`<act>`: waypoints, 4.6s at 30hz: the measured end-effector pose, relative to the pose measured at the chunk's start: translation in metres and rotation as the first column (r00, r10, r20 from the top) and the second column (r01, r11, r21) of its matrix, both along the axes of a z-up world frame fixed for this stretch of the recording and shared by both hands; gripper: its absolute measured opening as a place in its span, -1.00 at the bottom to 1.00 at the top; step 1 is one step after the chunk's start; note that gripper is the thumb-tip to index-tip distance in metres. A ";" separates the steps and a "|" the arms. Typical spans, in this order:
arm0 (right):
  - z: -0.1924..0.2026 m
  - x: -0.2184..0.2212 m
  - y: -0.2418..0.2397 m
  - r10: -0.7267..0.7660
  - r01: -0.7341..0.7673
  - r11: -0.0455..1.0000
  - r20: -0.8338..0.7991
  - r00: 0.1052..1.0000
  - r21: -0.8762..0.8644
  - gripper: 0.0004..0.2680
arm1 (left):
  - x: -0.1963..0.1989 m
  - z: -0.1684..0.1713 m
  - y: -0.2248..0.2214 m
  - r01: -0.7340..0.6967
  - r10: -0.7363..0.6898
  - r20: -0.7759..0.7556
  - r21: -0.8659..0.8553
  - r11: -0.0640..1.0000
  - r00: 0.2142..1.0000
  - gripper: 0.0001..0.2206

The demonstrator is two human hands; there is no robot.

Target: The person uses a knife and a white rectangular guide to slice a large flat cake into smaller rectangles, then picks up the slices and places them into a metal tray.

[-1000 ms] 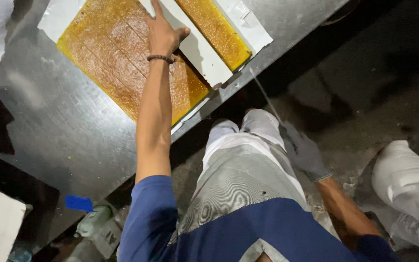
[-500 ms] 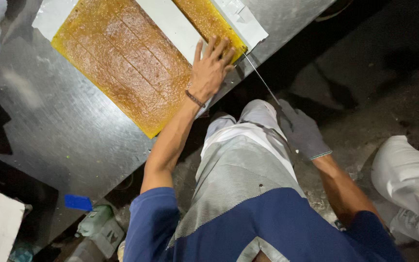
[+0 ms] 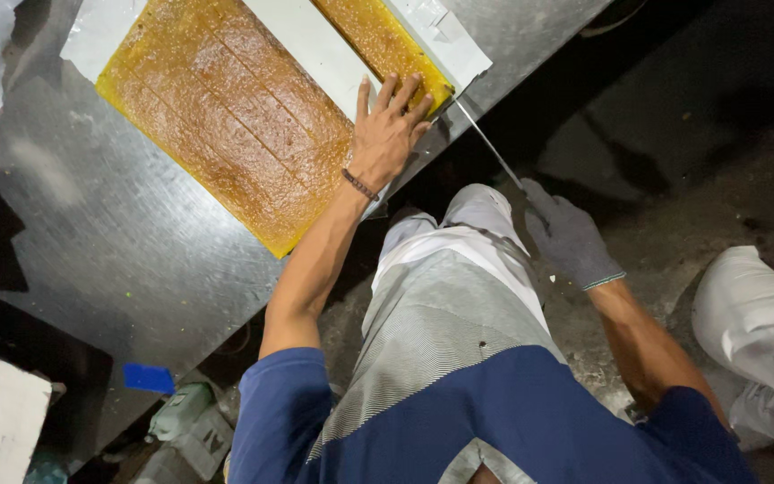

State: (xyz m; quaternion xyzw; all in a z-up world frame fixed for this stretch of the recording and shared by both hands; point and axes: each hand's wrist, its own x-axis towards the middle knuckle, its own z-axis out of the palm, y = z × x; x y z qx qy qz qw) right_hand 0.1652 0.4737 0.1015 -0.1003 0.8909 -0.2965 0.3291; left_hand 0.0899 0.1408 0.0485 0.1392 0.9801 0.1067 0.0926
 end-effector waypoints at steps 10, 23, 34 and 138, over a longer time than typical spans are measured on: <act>0.010 -0.002 -0.001 -0.002 0.001 1.000 -0.017 1.000 -0.030 -0.60 | 0.000 0.003 0.001 -0.011 0.011 0.003 0.016 1.000 1.000 -0.60; 0.022 -0.005 0.006 -0.086 0.085 0.994 -0.007 0.996 -0.070 -0.57 | -0.002 0.006 0.002 -0.023 0.022 0.015 0.036 0.999 1.000 -0.62; 0.003 0.002 0.003 -0.002 -0.002 0.998 0.057 0.998 0.062 -0.58 | -0.002 0.008 0.003 -0.034 0.032 0.040 0.040 0.999 0.999 -0.63; 0.004 0.015 -0.016 -0.452 0.335 0.867 -0.299 0.841 -0.368 -0.64 | 0.040 0.006 0.109 0.404 -0.491 0.432 0.283 0.870 0.756 -0.65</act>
